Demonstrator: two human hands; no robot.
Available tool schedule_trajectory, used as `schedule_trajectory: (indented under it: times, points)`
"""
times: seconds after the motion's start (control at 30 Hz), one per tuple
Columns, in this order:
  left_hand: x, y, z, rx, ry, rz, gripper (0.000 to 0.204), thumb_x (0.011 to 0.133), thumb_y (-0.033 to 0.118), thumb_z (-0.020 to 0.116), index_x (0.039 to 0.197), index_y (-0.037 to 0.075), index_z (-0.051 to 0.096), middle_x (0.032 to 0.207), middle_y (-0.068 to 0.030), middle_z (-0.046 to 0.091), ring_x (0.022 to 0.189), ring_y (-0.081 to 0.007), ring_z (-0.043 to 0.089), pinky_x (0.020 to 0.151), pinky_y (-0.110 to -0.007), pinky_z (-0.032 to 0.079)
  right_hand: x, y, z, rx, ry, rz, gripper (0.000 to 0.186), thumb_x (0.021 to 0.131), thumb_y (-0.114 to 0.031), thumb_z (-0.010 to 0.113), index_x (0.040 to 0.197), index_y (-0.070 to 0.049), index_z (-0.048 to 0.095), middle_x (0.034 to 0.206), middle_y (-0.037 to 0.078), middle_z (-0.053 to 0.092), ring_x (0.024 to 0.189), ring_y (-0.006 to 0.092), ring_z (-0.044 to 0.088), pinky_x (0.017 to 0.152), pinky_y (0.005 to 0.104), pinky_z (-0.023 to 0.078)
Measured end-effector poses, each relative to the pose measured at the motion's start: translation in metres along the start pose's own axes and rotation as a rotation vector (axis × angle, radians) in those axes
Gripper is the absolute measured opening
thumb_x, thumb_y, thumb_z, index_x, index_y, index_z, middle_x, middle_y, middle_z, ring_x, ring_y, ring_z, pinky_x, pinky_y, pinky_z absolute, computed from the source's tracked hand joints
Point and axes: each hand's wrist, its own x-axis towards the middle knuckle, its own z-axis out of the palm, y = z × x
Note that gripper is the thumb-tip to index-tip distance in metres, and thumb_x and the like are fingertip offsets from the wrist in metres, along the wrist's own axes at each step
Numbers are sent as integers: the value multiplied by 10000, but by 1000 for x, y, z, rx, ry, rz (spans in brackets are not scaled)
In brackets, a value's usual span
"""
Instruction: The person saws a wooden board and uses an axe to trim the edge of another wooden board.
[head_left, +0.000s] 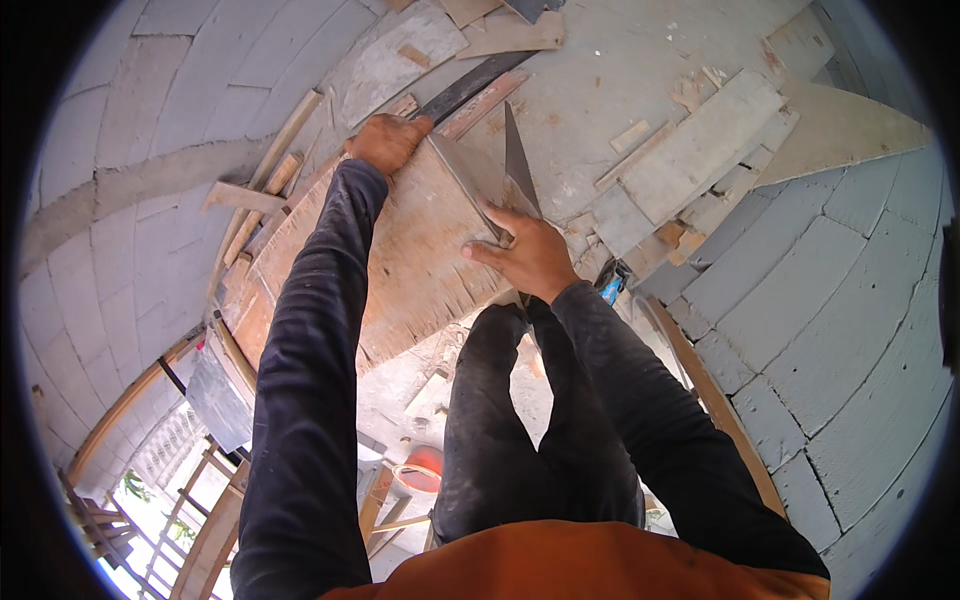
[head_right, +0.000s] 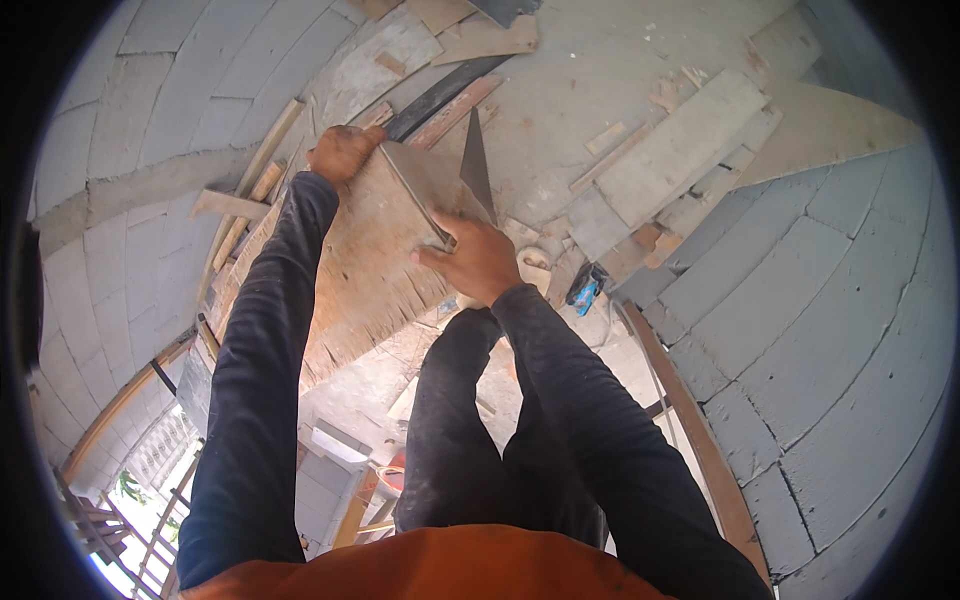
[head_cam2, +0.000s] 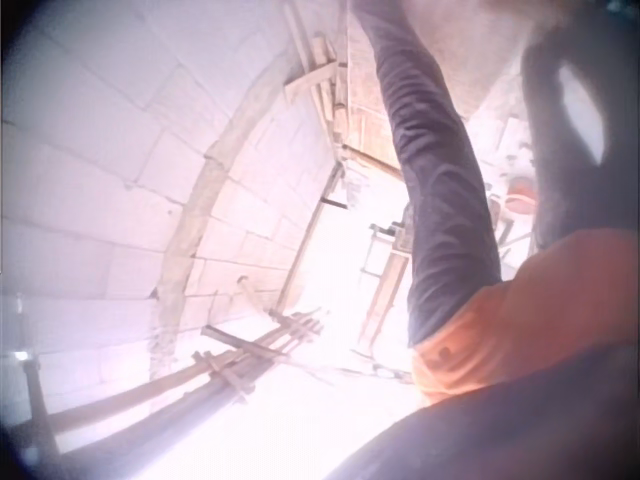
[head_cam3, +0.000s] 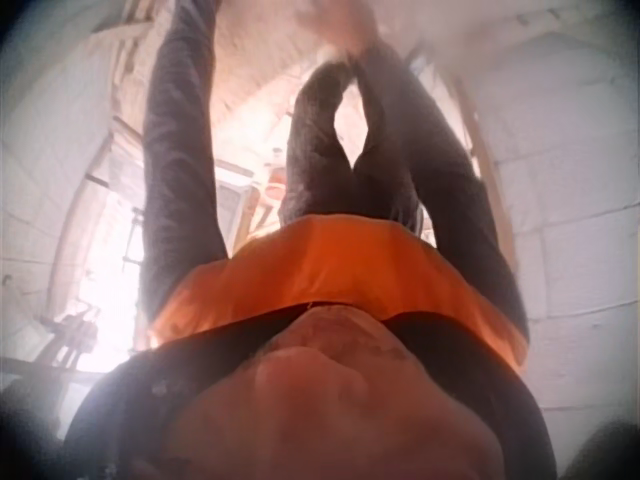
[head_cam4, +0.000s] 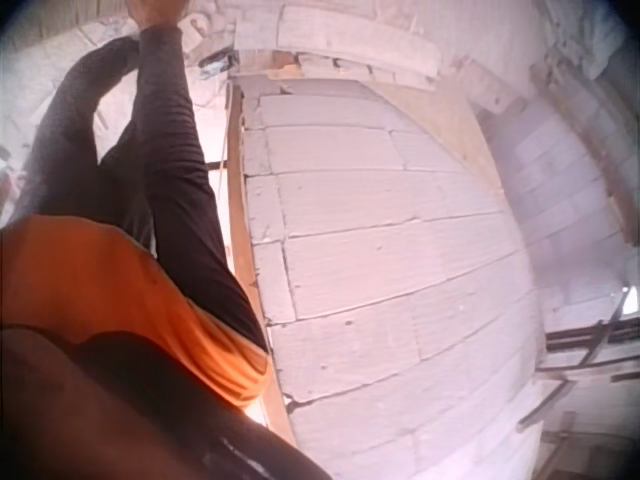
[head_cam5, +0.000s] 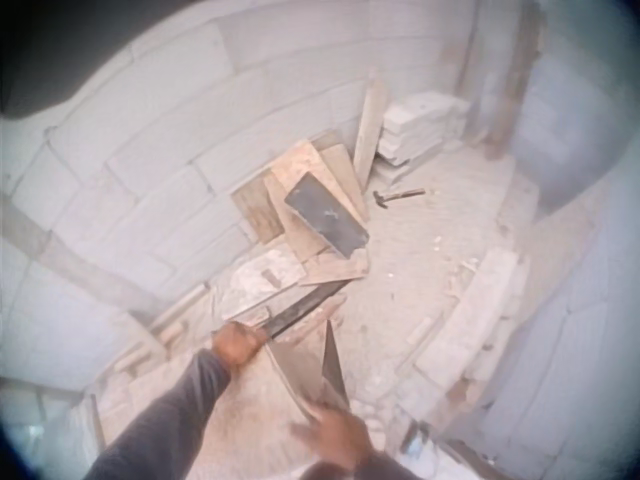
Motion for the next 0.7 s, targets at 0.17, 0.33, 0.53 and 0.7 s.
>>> schedule_trajectory:
  times: [0.17, 0.33, 0.53, 0.7]
  points:
    - [13, -8, 13, -17, 79, -102, 609, 854, 626, 645, 1055, 75, 808, 1058, -162, 792, 1142, -345, 700, 1196, -496, 254, 2, -7, -8, 49, -80, 86, 728, 853, -519, 812, 1464, -165, 637, 1191, 160, 752, 1056, 314, 728, 936, 403, 546]
    - [19, -30, 25, -97, 5, -28, 655, 832, 638, 675, 995, 17, 805, 976, -192, 796, 1059, -354, 730, 1189, -493, 256, 2, 4, -3, 18, -57, 16, 738, 878, -531, 800, 1489, -160, 615, 1258, 185, 731, 1098, 336, 723, 959, 397, 546]
    - [4, -16, 16, 85, 70, -99, 621, 837, 637, 669, 959, 45, 814, 918, -163, 798, 996, -328, 736, 1174, -471, 271, -23, 5, -34, -57, 67, 103, 761, 932, -352, 727, 1585, -93, 436, 1062, 191, 751, 945, 374, 740, 867, 466, 566]
    - [8, -16, 21, 36, 63, -60, 582, 848, 625, 658, 946, 73, 815, 914, -153, 799, 1001, -336, 733, 1176, -487, 268, -64, -2, -78, -391, 124, 220, 762, 942, -159, 663, 1629, -78, 341, 930, 231, 734, 772, 389, 739, 714, 463, 596]
